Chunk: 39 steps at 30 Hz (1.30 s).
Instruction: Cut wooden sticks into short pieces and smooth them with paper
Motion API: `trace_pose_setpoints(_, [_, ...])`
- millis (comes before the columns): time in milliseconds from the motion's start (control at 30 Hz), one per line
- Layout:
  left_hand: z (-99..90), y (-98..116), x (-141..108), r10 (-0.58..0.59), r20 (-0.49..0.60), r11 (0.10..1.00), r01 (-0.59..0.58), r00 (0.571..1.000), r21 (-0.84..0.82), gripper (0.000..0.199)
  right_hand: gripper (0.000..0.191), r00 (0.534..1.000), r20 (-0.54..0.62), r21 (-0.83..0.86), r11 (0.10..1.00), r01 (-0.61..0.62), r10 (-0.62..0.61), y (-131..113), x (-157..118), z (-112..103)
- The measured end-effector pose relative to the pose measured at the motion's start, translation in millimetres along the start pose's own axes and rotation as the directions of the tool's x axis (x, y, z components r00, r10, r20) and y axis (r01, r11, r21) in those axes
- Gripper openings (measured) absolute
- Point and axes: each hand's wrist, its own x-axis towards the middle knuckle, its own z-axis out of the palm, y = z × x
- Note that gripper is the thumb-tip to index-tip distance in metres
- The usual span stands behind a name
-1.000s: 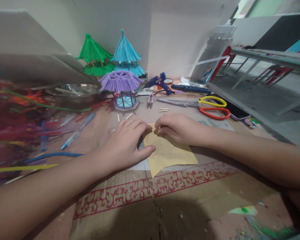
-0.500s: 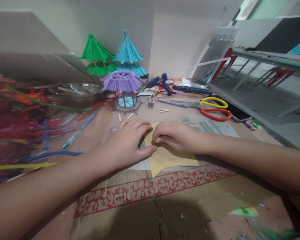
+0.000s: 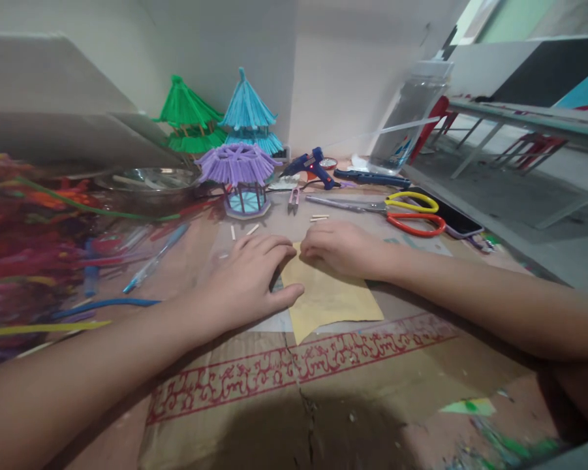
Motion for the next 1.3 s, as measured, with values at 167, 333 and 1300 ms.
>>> trace_pose_setpoints(167, [1.0, -0.3, -0.4, 0.009, -0.016, 1.0, -0.009, 1.0, 0.003, 0.048, 0.018, 0.996, 0.069, 0.066, 0.997, 0.045, -0.05, -0.3, 0.0, -0.7])
trace_pose_setpoints(333, [1.6, -0.8, -1.1, 0.01, -0.014, 1.0, -0.01, 1.0, -0.015, 0.049, 0.014, 0.947, 0.024, 0.21, 0.925, -0.318, 0.32, 10.1, 3.8, -7.1])
trace_pose_setpoints(1300, [-1.6, -4.7, -3.5, 0.175, -0.31, 0.968, -0.22, 0.935, -0.119, 0.023, 0.012, 0.877, 0.283, 0.905, 0.194, -0.378, 0.387, -10.5, 3.1, -0.2])
